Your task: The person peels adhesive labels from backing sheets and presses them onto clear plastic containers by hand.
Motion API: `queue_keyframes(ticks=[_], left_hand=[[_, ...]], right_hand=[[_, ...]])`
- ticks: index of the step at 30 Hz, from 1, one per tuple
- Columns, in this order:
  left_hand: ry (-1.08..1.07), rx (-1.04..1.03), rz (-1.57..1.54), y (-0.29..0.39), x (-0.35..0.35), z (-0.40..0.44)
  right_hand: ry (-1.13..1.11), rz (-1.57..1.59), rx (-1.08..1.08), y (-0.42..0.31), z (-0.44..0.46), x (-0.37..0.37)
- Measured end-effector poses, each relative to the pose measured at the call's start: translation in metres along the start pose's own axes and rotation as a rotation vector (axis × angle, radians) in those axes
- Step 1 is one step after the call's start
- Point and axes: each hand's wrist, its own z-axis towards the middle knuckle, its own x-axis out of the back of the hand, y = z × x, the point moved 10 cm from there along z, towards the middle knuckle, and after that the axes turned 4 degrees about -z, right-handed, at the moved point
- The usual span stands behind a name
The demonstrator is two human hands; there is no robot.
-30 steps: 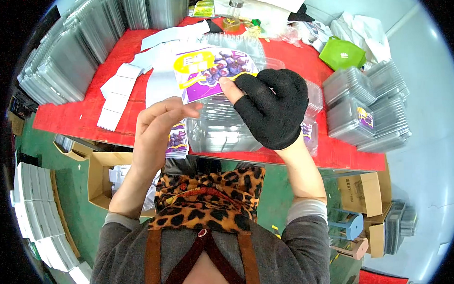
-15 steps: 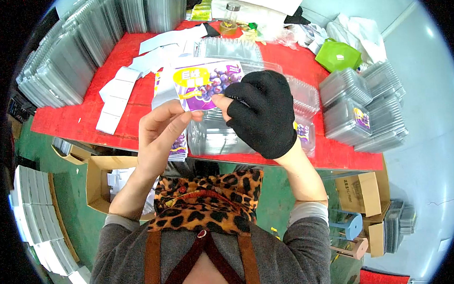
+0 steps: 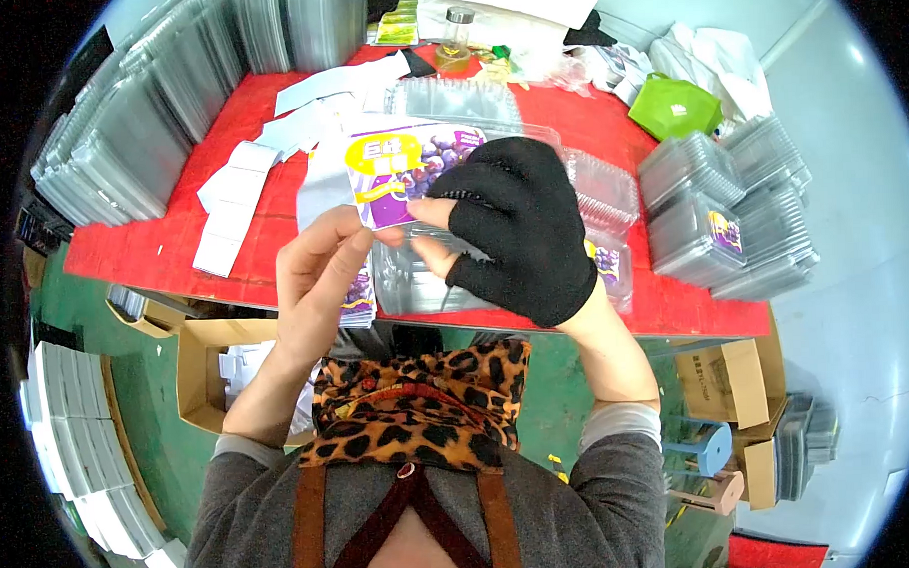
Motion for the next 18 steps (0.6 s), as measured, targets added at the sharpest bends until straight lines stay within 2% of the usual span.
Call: queue_keyframes(ticks=[2,8,14,18], left_hand=[[0.026,-0.107,0.053,0.005,-0.002,-0.001],[0.053,-0.056,0.218,0.002,-0.004,-0.002],[0.034,-0.089,0.361,0.009,-0.013,0.0],[0.041,-0.047,0.344,0.004,-0.008,-0.002]], right_hand=[[-0.001,0.023,-0.004,-0.005,0.002,-0.001],[-0.029,-0.114,0.019,-0.023,0.007,-0.006],[-0.154,-0.1,-0.124,-0.015,0.013,-0.004],[0.103,0.208,-0.464,0.037,-0.003,0.015]])
